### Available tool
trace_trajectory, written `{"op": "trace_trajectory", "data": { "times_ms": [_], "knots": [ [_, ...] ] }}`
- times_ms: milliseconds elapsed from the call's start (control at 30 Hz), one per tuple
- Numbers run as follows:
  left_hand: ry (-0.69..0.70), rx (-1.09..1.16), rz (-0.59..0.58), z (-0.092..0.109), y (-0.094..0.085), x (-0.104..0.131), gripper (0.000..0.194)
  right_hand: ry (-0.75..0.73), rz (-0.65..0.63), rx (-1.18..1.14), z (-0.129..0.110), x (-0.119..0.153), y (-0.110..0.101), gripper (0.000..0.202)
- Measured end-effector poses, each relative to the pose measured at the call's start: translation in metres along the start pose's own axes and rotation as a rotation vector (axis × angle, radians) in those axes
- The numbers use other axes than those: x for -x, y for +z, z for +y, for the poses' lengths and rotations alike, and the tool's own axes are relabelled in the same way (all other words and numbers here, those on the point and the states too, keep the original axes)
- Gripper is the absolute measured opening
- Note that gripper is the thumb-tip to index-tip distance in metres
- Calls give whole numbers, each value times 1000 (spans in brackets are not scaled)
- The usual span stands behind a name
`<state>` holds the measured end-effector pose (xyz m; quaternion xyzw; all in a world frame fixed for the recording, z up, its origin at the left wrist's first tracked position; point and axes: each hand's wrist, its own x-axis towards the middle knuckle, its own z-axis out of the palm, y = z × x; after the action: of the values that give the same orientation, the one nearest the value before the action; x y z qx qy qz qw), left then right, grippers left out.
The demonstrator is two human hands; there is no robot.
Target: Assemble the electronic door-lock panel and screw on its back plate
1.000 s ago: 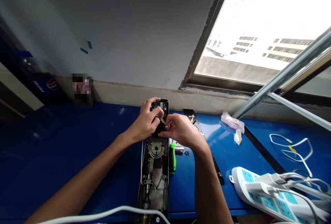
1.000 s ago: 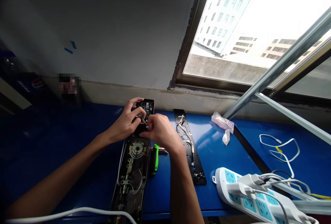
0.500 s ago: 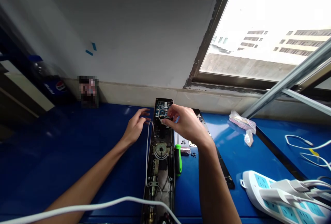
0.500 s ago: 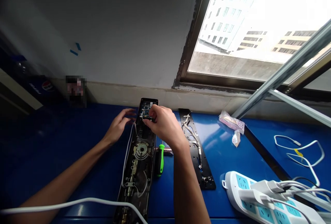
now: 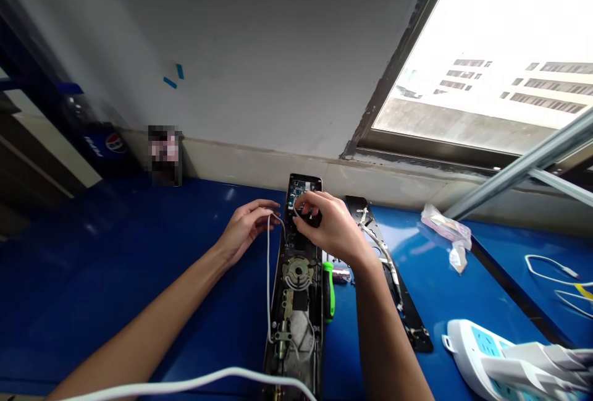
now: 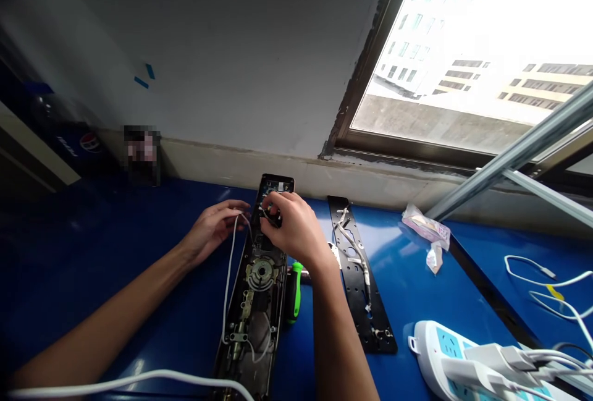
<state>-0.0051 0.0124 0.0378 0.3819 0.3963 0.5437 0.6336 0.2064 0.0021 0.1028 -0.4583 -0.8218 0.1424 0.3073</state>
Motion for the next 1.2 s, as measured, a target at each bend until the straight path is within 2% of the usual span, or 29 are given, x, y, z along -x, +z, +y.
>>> {"op": "trace_trajectory", "data": {
  "times_ms": [100, 233, 400, 500, 667, 800, 933, 1067, 1200],
  "knots": [
    [114, -11, 23, 1, 2, 3, 31, 9, -1, 7, 1, 1, 3, 21],
    [194, -30, -45, 5, 10, 11, 43, 16, 23, 34, 2, 2, 3, 28],
    [324, -214, -104, 6, 17, 19, 57, 56, 54, 91, 6, 4, 1, 27],
    [405, -339, -121, 2, 20, 18, 61, 29, 96, 83, 9, 5, 2, 17],
    [464, -478, -170, -9, 26, 17, 59, -58, 208, 65, 10, 4, 4, 1],
    [519, -622, -157, -18, 30, 17, 52, -105, 196, 97, 11, 2, 6, 14],
    [576, -736, -153, -20, 30, 18, 51, -163, 180, 136, 16, 0, 11, 10],
    [595, -781, -167, -18, 28, 20, 53, -190, 180, 104, 18, 0, 12, 12],
    [630, -763, -108, -17, 26, 20, 58, -203, 242, 84, 15, 3, 7, 14]
  ]
}}
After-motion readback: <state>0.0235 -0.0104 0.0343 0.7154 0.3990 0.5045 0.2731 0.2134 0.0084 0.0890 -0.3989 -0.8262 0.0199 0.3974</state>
